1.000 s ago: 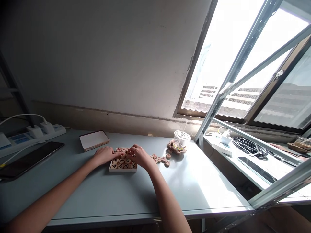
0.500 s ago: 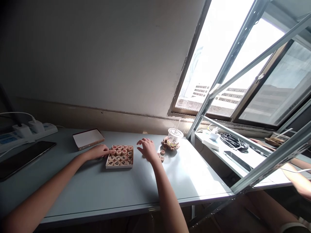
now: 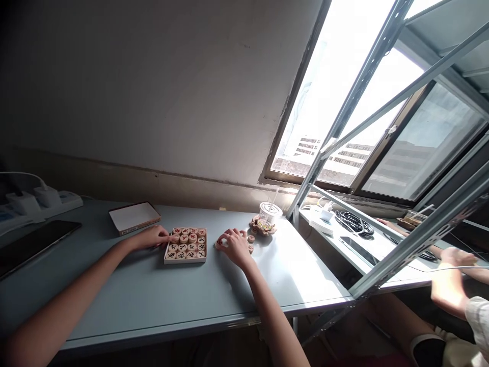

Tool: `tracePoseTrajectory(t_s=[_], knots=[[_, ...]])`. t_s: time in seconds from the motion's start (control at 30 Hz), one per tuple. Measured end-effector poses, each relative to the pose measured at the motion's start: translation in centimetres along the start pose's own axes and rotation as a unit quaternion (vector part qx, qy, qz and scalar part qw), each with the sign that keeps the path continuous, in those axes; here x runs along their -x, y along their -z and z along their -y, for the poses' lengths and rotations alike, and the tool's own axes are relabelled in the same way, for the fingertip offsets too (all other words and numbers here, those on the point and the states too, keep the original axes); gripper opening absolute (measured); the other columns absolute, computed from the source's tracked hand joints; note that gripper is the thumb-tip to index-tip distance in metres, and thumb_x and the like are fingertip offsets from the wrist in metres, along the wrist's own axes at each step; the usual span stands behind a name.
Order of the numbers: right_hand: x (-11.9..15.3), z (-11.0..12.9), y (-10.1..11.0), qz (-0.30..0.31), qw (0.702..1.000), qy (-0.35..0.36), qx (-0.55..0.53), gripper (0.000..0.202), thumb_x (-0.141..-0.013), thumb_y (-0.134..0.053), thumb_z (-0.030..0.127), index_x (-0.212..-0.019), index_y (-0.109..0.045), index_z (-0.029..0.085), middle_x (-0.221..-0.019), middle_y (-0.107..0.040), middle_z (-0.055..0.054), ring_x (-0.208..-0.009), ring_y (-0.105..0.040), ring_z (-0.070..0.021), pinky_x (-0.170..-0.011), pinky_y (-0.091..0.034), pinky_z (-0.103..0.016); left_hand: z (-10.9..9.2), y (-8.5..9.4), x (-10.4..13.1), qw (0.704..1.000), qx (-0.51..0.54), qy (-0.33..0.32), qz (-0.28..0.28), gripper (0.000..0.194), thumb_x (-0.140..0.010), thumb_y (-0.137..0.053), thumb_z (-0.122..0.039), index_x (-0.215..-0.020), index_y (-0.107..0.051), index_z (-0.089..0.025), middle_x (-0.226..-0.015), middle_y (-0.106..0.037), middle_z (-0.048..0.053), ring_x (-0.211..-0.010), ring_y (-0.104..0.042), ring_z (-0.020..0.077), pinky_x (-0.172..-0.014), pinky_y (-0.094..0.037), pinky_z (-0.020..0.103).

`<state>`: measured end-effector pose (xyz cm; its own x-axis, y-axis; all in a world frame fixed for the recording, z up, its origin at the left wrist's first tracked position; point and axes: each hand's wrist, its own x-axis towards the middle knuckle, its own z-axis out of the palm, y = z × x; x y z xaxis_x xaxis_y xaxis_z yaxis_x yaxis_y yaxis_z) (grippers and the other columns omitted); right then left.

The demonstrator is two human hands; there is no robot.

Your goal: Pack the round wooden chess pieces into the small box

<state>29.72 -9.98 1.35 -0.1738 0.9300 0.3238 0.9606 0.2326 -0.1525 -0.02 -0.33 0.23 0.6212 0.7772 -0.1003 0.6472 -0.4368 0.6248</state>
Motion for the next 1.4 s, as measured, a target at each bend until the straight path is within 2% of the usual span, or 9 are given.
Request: tracePoseTrajectory(t_s=[0.2,0.37,0.53,0.73,1.03,1.13,1.23,1.3,1.4], knots=[[-1.3,2.4,0.4,-0.037,0.996,0.002,-0.085,0.031,-0.083,-0.047,0.054,-0.097,-0.063,0.031,-0.093,-0.059,-0.001,-0.09,-0.049,-0.0172,-0.077,-0.031,-0.031,-0.1,0.2,0.3,1.0,-0.011,-0.013,0.019,0.064,-0.066,-0.042,-0.073,-0.045,-0.058,-0.015,-0.042,-0.043,0.0,-0.043,-0.038,0.0107,-0.049,-0.028,0.025],[-2.0,4.1,-1.1,-0.021,0.998,0.017,-0.053,0.03,-0.085,-0.047,0.049,-0.104,-0.06,0.03,-0.094,-0.059,-0.002,-0.089,-0.049,-0.0178,-0.077,-0.03,-0.032,-0.1,0.2,0.3,1.0,-0.018,-0.01,0.019,0.062,-0.065,-0.044,-0.072,-0.046,-0.059,-0.015,-0.043,-0.046,0.001,-0.042,-0.036,0.0104,-0.049,-0.027,0.025],[-1.9,4.2,-1.9,-0.042,0.998,-0.003,-0.039,0.036,-0.084,-0.049,0.048,-0.113,-0.053,0.029,-0.097,-0.059,-0.003,-0.092,-0.049,-0.019,-0.078,-0.031,-0.033,-0.4,0.2,0.4,1.0,-0.025,-0.01,0.013,0.061,-0.064,-0.045,-0.072,-0.045,-0.058,-0.015,-0.043,-0.045,0.001,-0.041,-0.036,0.0103,-0.049,-0.026,0.025],[-1.4,4.3,-2.0,-0.042,0.999,0.031,-0.013,0.038,-0.086,-0.046,0.048,-0.121,-0.048,0.035,-0.128,-0.045,-0.003,-0.115,-0.038,-0.0228,-0.095,-0.025,-0.042,-0.8,0.3,0.5,1.0,-0.017,0.003,0.016,0.06,-0.062,-0.046,-0.072,-0.044,-0.057,-0.016,-0.042,-0.043,0.0,-0.042,-0.036,0.0107,-0.048,-0.026,0.026],[-1.1,4.0,-2.5,-0.022,0.999,0.032,-0.028,0.036,-0.09,-0.036,0.049,-0.121,-0.048,0.037,-0.131,-0.043,-0.001,-0.124,-0.03,-0.0213,-0.105,-0.014,-0.048,-0.6,0.1,0.4,1.0,-0.012,0.005,0.016,0.059,-0.065,-0.046,-0.07,-0.045,-0.057,-0.016,-0.043,-0.047,0.001,-0.042,-0.036,0.011,-0.049,-0.027,0.026],[-1.5,2.9,-2.7,-0.061,0.998,0.008,-0.014,0.038,-0.092,-0.033,0.044,-0.128,-0.04,0.035,-0.132,-0.043,-0.001,-0.124,-0.031,-0.0204,-0.105,-0.015,-0.046,-0.3,0.0,0.2,1.0,-0.008,0.005,0.018,0.058,-0.065,-0.046,-0.07,-0.044,-0.057,-0.016,-0.043,-0.045,0.001,-0.042,-0.035,0.0111,-0.049,-0.026,0.026],[-2.6,-0.1,-2.9,-0.092,0.991,-0.095,0.015,0.041,-0.093,-0.03,0.037,-0.132,-0.037,0.027,-0.133,-0.042,-0.006,-0.123,-0.034,-0.0213,-0.103,-0.021,-0.043,0.0,-0.1,-0.1,1.0,-0.012,0.005,0.016,0.059,-0.064,-0.046,-0.071,-0.043,-0.055,-0.017,-0.041,-0.042,0.0,-0.042,-0.035,0.0114,-0.048,-0.025,0.026],[-3.4,-2.8,-3.0,-0.059,0.984,-0.169,0.016,0.045,-0.093,-0.029,0.038,-0.132,-0.037,0.019,-0.132,-0.044,-0.011,-0.121,-0.037,-0.0234,-0.098,-0.029,-0.04,0.3,-0.2,-0.3,1.0,-0.017,0.007,0.013,0.06,-0.064,-0.045,-0.071,-0.042,-0.055,-0.017,-0.041,-0.042,0.001,-0.042,-0.036,0.0118,-0.048,-0.025,0.026],[-4.4,-6.5,-3.3,0.005,0.983,-0.182,0.015,0.051,-0.09,-0.036,0.04,-0.134,-0.035,0.013,-0.134,-0.042,-0.015,-0.124,-0.036,-0.0253,-0.097,-0.031,-0.038,0.5,-0.3,-0.6,1.0,-0.016,0.008,0.016,0.06,-0.065,-0.043,-0.071,-0.042,-0.055,-0.017,-0.042,-0.044,0.001,-0.043,-0.038,0.0122,-0.048,-0.026,0.026]])
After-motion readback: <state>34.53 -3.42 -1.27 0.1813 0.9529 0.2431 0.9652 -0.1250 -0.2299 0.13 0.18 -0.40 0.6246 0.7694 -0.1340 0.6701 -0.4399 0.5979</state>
